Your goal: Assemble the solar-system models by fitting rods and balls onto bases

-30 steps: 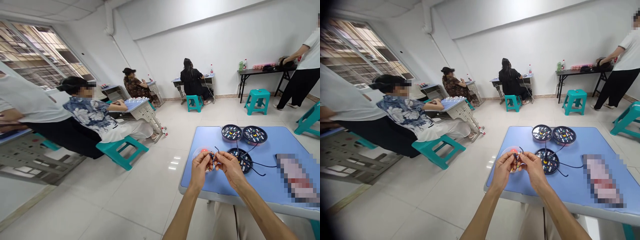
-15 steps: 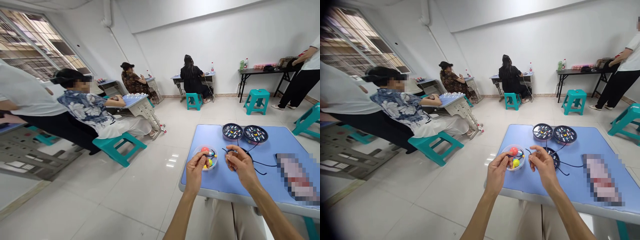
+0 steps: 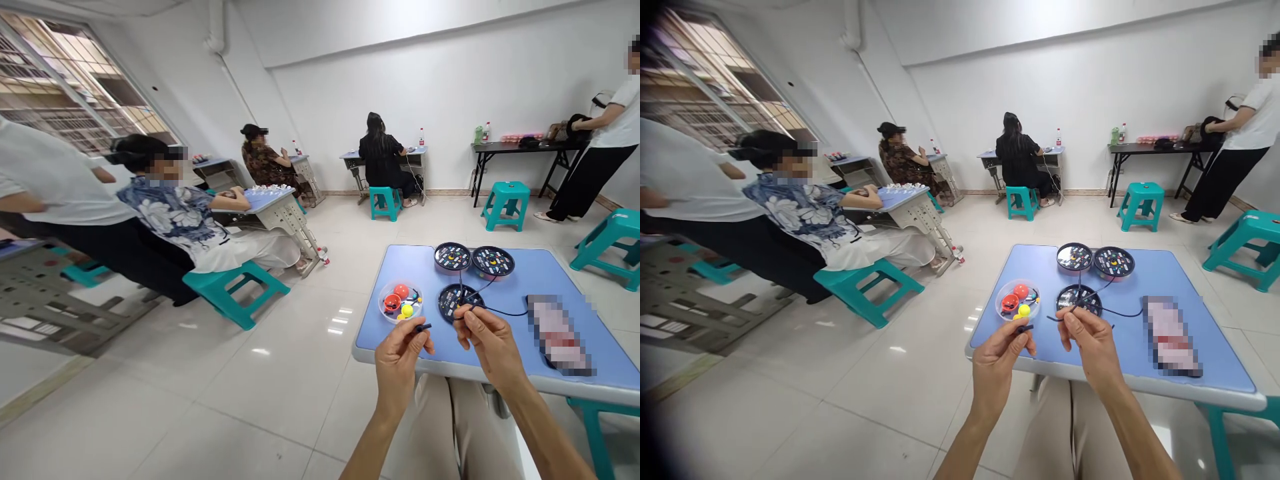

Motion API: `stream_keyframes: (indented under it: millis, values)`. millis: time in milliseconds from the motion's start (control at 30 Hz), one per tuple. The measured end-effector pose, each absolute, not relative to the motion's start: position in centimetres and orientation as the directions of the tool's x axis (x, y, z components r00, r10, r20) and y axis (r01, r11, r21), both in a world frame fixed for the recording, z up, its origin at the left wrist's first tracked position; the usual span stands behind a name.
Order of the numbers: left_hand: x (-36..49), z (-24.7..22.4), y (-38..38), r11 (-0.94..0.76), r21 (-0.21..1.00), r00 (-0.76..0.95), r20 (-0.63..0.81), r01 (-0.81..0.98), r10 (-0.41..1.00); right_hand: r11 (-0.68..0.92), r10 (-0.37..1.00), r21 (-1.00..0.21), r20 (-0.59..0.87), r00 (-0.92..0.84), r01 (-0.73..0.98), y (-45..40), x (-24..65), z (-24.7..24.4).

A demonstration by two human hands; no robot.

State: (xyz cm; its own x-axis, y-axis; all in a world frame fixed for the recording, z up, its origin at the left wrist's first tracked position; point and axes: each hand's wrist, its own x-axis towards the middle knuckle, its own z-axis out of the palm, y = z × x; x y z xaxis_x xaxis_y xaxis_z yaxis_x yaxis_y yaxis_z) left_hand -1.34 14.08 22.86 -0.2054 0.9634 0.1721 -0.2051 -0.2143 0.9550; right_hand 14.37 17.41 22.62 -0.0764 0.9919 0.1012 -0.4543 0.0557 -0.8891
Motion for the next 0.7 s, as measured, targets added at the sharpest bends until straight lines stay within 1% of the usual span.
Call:
stream_keyframes:
  millis: [67, 200, 300, 500, 700]
  values:
    - [-1.1, 22.9, 13.7, -0.260, 0.954, -0.226, 0.223, -0.150, 0.948, 0.089, 0.987, -0.907, 0.136, -0.086, -0.411, 17.1, 14.4, 22.5]
    - [-0.8, 22.9, 13.2, -0.348, 0.937, -0.245, 0.330, -0.033, 0.912, 0.110, 0.988, -0.933, 0.140, -0.066, -0.343, 16.5, 14.1, 22.6]
    - [-0.4, 22.9, 13.1, -0.389, 0.921, -0.248, 0.384, 0.031, 0.889, 0.121, 0.987, -0.939, 0.149, -0.065, -0.323, 16.3, 14.0, 22.9]
    - [0.2, 23.0, 13.0, -0.421, 0.903, -0.244, 0.429, 0.086, 0.870, 0.151, 0.984, -0.940, 0.174, -0.048, -0.305, 16.0, 14.2, 23.3]
    - [0.3, 22.8, 13.3, -0.406, 0.908, -0.241, 0.420, 0.108, 0.875, 0.192, 0.975, -0.946, 0.215, -0.060, -0.259, 16.0, 14.3, 23.8]
